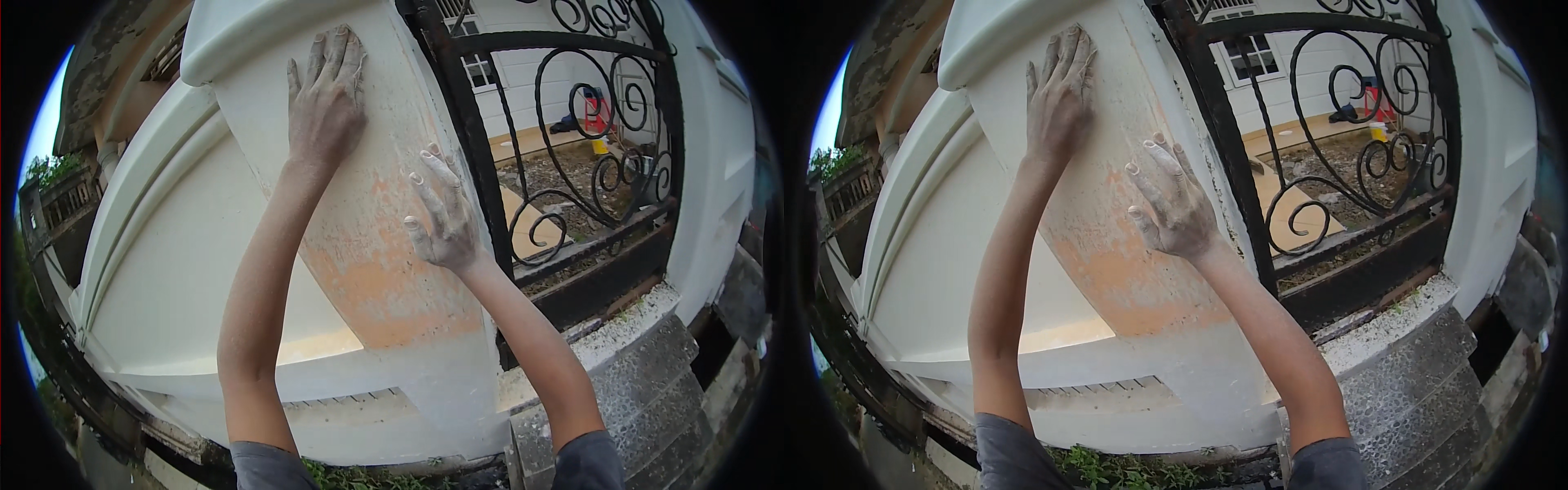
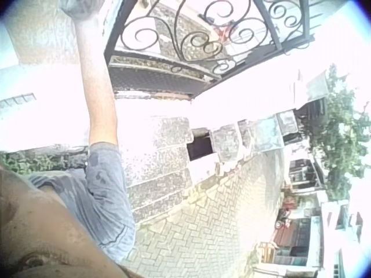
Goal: The person sands a white wall with sandpaper.
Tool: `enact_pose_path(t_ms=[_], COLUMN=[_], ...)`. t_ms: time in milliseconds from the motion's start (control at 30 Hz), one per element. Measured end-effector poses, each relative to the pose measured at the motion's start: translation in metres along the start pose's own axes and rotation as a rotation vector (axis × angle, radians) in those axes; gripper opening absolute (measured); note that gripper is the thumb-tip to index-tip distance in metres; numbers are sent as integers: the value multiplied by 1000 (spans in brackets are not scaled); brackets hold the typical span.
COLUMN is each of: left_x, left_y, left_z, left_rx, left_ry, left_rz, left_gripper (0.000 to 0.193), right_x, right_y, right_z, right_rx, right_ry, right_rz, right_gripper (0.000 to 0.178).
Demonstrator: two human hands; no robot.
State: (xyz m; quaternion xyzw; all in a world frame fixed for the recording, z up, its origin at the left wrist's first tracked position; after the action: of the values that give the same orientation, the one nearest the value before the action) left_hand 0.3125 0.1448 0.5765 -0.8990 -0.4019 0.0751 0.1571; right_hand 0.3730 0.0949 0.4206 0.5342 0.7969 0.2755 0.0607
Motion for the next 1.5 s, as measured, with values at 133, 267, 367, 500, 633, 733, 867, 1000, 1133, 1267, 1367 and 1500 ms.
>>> enact_pose_path(t_ms=[133,267,367,500,633,733,867,1000,1133,1267,1367,1500], left_x=[20,24,6,5,20,22,6,18,10,1,18,20], left_y=[56,56,19,29,65,48,25,76,41,6,55,41], left_z=[84,108,14,15,95,55,-2,88,37,-26,57,76], left_rx=[149,286,98,31,235,276,62,271,213,37,185,276], left_ry=[-251,-371,-75,-28,-335,-308,-26,-299,-176,79,-202,-281], left_rz=[198,125,21,133,205,139,53,236,82,113,164,43], left_gripper=[55,56,54,53,50,50,52,53,54,53,54,52], right_x=[0,-2,0,-2,-5,-2,0,-2,0,3,-1,4], right_y=[7,2,3,0,3,-1,-3,2,-4,-5,0,-5], right_z=[9,5,4,2,7,4,1,7,3,3,7,5], right_rx=[13,-28,-6,-22,-28,-53,-55,-29,-82,-61,-48,-93], right_ry=[1,6,22,24,43,16,-7,12,4,-7,-23,-11], right_rz=[29,29,-9,15,51,22,21,29,8,-4,28,35], right_gripper=[49,49,48,49,51,51,50,50,50,51,50,48])
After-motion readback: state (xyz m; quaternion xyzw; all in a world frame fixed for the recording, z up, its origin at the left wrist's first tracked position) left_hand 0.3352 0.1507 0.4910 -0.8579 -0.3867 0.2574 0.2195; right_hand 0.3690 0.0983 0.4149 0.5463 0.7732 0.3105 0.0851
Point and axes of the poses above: each hand's wrist, its own z-axis away from the middle knuckle, its own x-axis out of the palm, y = z × x, the point moved 9 cm from there along -z, towards the middle knuckle, and after that the axes turned 15 degrees about -x, right-handed, at the moved point
